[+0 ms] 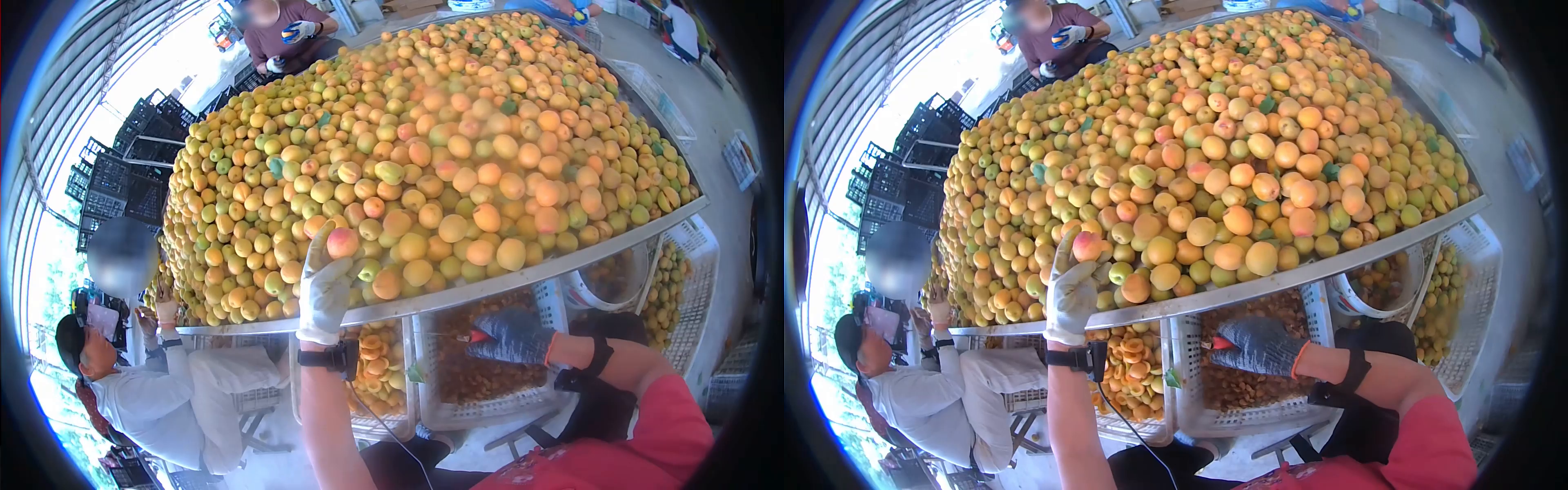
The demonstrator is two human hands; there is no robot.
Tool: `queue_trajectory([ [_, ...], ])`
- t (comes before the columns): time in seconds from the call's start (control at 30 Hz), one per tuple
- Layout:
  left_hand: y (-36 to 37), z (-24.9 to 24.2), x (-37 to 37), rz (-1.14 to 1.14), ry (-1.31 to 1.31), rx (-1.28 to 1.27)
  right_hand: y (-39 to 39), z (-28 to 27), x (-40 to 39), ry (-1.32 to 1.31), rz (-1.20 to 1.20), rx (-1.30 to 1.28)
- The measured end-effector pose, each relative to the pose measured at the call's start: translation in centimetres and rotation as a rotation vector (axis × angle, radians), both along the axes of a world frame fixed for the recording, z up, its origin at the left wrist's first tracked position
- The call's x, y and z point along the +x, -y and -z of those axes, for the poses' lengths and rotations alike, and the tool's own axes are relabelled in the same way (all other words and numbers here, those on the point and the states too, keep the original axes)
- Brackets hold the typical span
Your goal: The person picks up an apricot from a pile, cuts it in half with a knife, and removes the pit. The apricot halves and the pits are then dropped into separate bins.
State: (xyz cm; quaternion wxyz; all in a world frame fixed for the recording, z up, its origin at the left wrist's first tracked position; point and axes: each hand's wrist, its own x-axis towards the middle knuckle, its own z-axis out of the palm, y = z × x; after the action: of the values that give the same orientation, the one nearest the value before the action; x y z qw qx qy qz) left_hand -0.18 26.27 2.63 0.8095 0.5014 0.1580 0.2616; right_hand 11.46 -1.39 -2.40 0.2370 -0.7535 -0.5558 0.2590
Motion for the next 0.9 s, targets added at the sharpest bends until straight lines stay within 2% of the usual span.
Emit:
queue_trajectory([
  [0.03, -0.2, 0.0, -0.3, -0.012, 0.001, 0.0, -0.5, 0.6, 0.0, 0.001, -0.012, 0.0],
  [0.1, -0.6, 0.2, -0.7, -0.06, 0.076, -0.18, -0.8, 2.6, -0.2, -0.077, -0.026, 0.097],
  [0.2, -1.8, 1.2, -1.9, -0.053, 0.117, -0.106, -1.6, 3.3, -0.3, -0.11, -0.065, 0.058],
  [0.3, -4.5, 1.6, -4.1, -0.149, 0.133, -0.041, -2.3, 4.4, -0.7, -0.053, -0.091, 0.116],
  [0.37, -6.7, 1.2, -6.8, -0.281, 0.178, -0.114, -3.1, 4.4, -1.2, -0.045, -0.144, 0.176],
  [0.4, -9.0, 2.7, -8.6, -0.363, 0.246, -0.164, -3.3, 4.3, -1.4, -0.048, -0.138, 0.13],
  [0.43, -10.5, 2.2, -10.4, -0.463, 0.179, -0.202, -3.6, 4.4, -1.4, -0.045, -0.125, 0.082],
  [0.5, -12.3, 1.5, -13.2, -0.546, 0.286, -0.24, -3.9, 5.0, -1.5, -0.041, -0.153, 0.036],
  [0.57, -17.9, 4.3, -18.4, -0.699, 0.283, -0.26, -4.4, 4.7, -1.6, -0.024, -0.198, 0.031],
  [0.63, -21.2, 3.7, -21.4, -0.792, 0.333, -0.281, -5.2, 4.5, -2.0, 0.025, -0.215, 0.058],
  [0.7, -23.7, 2.0, -23.1, -0.935, 0.316, -0.229, -5.0, 5.6, -2.2, -0.07, -0.197, 0.018],
  [0.77, -25.4, 1.0, -24.4, -0.973, 0.239, -0.144, -5.3, 6.2, -2.3, -0.081, -0.182, 0.014],
  [0.83, -26.9, 1.5, -25.5, -0.738, 0.186, -0.129, -5.2, 6.1, -2.2, -0.088, -0.174, -0.051],
  [0.9, -28.1, 3.0, -24.6, -0.759, 0.137, -0.031, -5.0, 6.1, -2.1, -0.168, -0.131, -0.183],
])
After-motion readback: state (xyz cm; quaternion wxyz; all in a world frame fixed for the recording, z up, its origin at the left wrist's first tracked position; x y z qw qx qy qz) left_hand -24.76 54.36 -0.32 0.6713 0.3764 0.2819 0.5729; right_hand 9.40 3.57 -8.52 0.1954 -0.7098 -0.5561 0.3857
